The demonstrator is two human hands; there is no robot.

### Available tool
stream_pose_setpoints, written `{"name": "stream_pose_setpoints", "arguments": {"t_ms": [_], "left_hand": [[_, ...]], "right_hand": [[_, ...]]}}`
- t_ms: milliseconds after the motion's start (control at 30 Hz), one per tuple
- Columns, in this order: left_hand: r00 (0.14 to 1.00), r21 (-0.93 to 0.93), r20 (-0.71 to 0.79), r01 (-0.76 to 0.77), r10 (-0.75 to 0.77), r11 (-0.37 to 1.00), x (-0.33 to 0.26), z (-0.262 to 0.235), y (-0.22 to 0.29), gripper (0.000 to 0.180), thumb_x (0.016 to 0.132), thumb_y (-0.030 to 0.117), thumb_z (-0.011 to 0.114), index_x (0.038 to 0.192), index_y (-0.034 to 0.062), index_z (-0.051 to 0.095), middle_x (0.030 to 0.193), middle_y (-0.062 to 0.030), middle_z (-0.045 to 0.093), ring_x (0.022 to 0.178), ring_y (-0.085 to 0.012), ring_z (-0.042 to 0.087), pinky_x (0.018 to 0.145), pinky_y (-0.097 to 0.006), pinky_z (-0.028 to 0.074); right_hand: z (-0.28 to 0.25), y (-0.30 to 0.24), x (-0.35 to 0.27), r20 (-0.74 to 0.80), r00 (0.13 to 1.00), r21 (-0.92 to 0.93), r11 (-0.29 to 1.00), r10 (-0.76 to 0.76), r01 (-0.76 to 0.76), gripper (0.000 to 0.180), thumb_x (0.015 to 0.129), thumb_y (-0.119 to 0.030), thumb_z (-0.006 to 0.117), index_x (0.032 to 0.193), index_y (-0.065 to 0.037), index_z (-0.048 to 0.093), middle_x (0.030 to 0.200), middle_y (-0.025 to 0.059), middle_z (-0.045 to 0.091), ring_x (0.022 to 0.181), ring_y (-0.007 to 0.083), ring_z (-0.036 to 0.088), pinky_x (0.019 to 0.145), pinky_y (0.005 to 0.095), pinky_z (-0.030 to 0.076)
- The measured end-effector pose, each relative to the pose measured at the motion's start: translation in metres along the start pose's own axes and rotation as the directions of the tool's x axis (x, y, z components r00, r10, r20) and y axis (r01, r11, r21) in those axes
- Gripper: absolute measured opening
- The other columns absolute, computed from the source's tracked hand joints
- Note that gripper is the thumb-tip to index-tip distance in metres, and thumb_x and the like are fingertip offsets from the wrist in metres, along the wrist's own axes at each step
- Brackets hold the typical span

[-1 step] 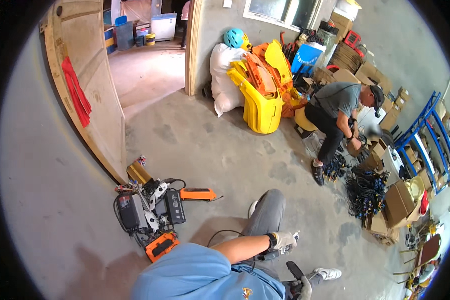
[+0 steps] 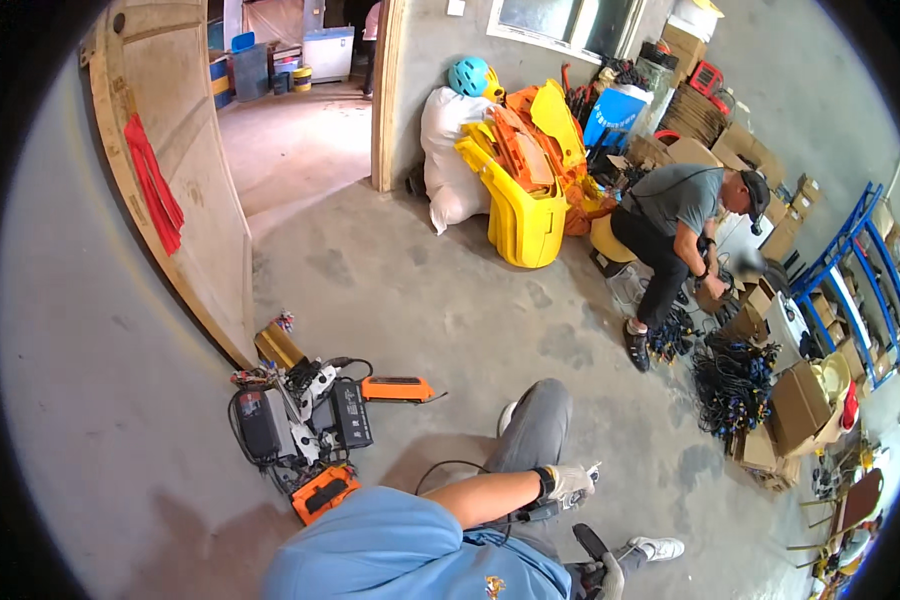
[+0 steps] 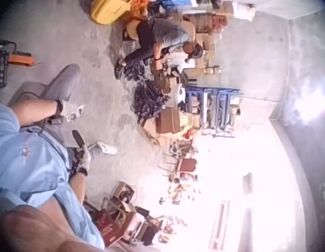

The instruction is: The person uses a screwdriver to drive a screw into a small black plastic component held in their left hand while seated.

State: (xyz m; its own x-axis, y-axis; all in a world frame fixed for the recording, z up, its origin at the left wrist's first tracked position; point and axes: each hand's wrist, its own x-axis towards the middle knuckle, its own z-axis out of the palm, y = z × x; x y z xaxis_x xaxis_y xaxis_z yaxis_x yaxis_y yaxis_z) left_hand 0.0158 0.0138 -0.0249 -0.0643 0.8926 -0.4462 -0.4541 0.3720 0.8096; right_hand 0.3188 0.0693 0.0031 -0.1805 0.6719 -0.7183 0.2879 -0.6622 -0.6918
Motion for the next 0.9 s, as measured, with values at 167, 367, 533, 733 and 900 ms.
{"name": "stream_pose_setpoints", "arguments": {"t_ms": [167,367,533,733,900], "left_hand": [[0.999,-0.1,-0.005,0.04,-0.041,0.994,0.007,-0.004,-0.011,0.018,0.087,0.009,0.071,0.096,-0.0054,0.066,0.079,-0.0161,0.071,0.063,-0.025,0.071,0.053,-0.04,0.06],[1.0,-0.106,0.013,0.006,-0.005,0.994,0.006,-0.001,-0.012,0.016,0.086,0.01,0.071,0.091,-0.0038,0.066,0.076,-0.0156,0.07,0.061,-0.0257,0.071,0.053,-0.039,0.059],[1.0,-0.027,0.013,0.02,-0.02,0.999,0.001,0.0,-0.005,0.014,0.086,0.01,0.071,0.089,-0.0037,0.067,0.075,-0.0158,0.07,0.061,-0.0265,0.071,0.052,-0.04,0.058],[1.0,-0.095,-0.02,-0.011,0.009,0.995,0.015,-0.003,-0.022,0.016,0.09,0.013,0.069,0.088,-0.0024,0.069,0.071,-0.0158,0.069,0.057,-0.0289,0.069,0.049,-0.044,0.055],[1.0,-0.12,-0.01,-0.011,0.01,0.993,0.02,-0.003,-0.024,0.016,0.093,0.015,0.069,0.089,-0.0015,0.068,0.07,-0.0151,0.068,0.057,-0.0288,0.068,0.05,-0.044,0.055]], "right_hand": [[-0.004,0.002,0.0,0.013,1.0,-0.033,0.999,0.0,0.0,0.039,0.102,-0.036,0.069,0.075,-0.011,0.059,0.057,-0.0029,0.051,0.04,0.0077,0.04,0.036,0.0227,0.024],[-0.008,0.005,0.011,-0.012,1.0,0.008,1.0,0.005,-0.005,0.039,0.103,-0.036,0.068,0.075,-0.01,0.061,0.057,-0.003,0.051,0.039,0.0083,0.039,0.036,0.0236,0.024],[-0.003,-0.005,-0.004,-0.003,1.0,-0.068,0.998,0.012,-0.012,0.041,0.104,-0.035,0.067,0.073,-0.009,0.062,0.055,-0.0011,0.052,0.039,0.0097,0.04,0.037,0.0245,0.026],[-0.004,0.001,0.002,-0.032,0.999,-0.045,0.999,-0.018,0.017,0.039,0.103,-0.034,0.068,0.074,-0.008,0.061,0.055,-0.0008,0.052,0.04,0.0103,0.041,0.037,0.0245,0.026],[-0.003,0.002,0.002,-0.039,0.999,0.017,1.0,0.006,-0.005,0.036,0.103,-0.031,0.068,0.076,-0.008,0.061,0.057,0.0013,0.054,0.04,0.0113,0.044,0.037,0.0241,0.029]]}}
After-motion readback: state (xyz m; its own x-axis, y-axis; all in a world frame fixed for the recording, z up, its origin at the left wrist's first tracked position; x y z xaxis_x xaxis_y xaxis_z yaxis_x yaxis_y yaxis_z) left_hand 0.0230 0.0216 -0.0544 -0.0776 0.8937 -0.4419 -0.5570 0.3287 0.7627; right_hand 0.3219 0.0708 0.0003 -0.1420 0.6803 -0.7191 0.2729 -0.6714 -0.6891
